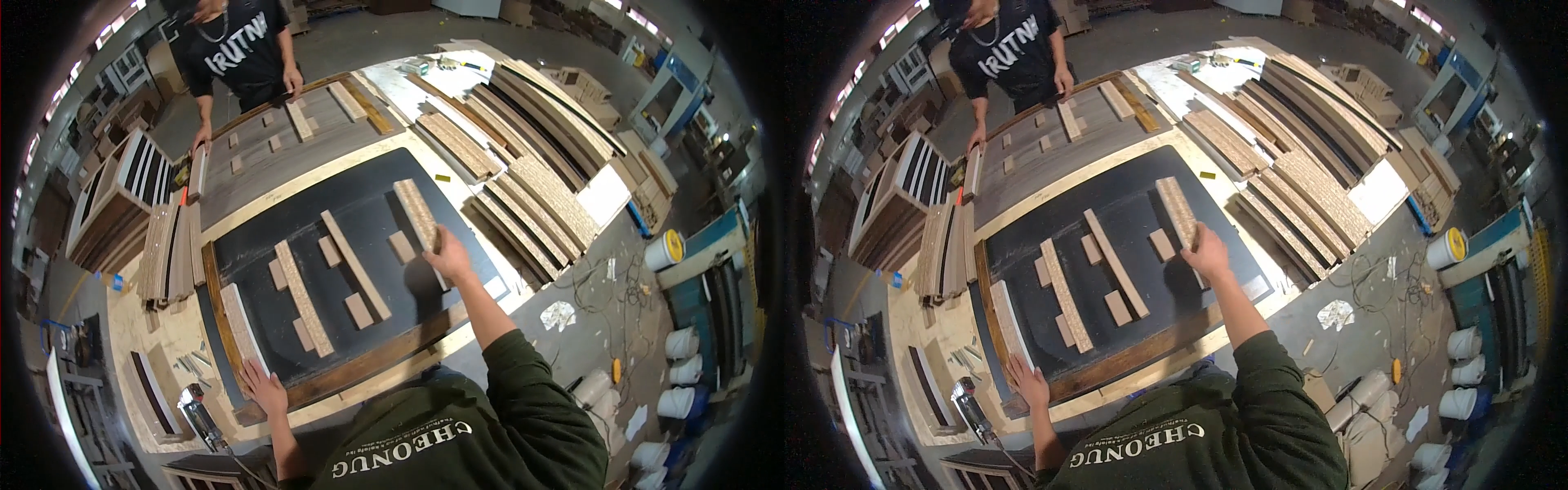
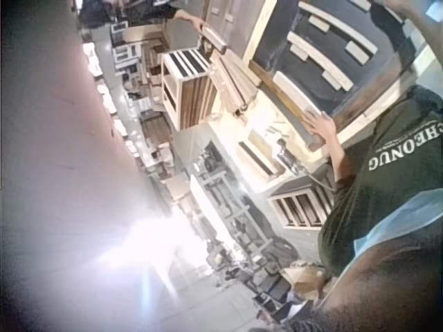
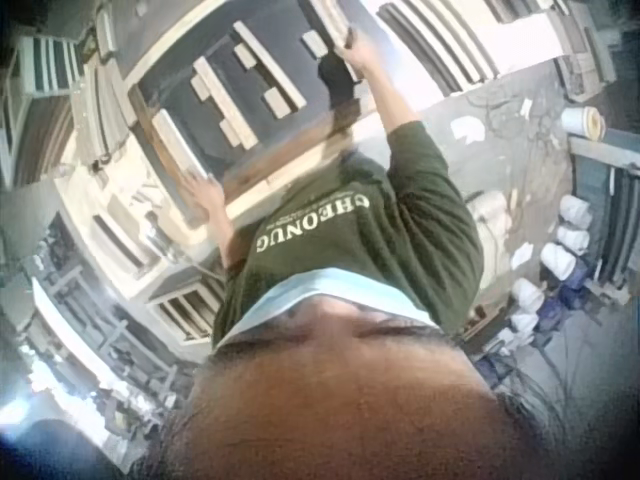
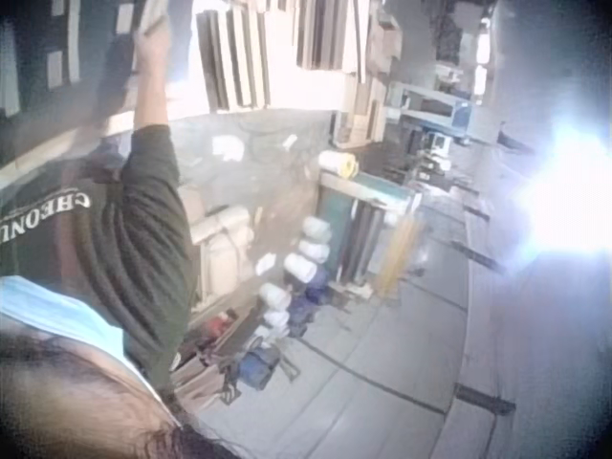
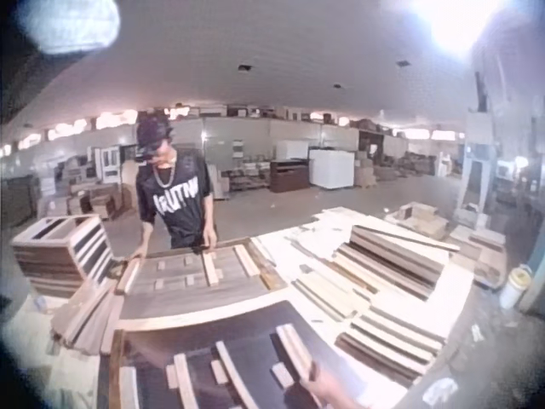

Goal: Assembling a wooden frame by positioning slats and securing them with a pneumatic nail gun.

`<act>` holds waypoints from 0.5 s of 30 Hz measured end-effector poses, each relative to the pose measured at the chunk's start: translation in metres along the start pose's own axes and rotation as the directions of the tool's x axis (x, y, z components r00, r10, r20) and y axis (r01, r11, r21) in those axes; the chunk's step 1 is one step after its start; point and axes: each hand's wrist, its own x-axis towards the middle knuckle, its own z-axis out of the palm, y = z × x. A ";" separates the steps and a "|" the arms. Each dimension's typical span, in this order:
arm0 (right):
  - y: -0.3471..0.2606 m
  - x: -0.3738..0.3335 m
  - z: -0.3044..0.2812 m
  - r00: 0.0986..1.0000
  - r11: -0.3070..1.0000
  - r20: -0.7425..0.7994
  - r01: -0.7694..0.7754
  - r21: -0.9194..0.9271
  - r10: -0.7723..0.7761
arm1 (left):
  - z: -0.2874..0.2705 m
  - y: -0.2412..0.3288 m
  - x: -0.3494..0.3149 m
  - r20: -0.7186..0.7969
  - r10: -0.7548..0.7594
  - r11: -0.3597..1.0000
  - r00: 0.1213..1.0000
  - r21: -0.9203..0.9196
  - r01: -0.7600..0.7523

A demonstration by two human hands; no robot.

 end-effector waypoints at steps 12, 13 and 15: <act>0.047 -0.032 0.017 0.931 0.930 0.224 0.328 -0.165 -0.289 | 0.034 -0.015 0.010 -0.274 -0.342 0.916 0.899 0.116 0.383; 0.055 -0.035 0.007 0.921 0.928 0.251 0.342 -0.150 -0.299 | 0.038 -0.005 0.013 -0.282 -0.341 0.922 0.897 0.086 0.378; 0.048 -0.039 -0.003 0.906 0.927 0.263 0.364 -0.090 -0.331 | 0.047 -0.017 0.010 -0.314 -0.353 0.927 0.881 0.011 0.375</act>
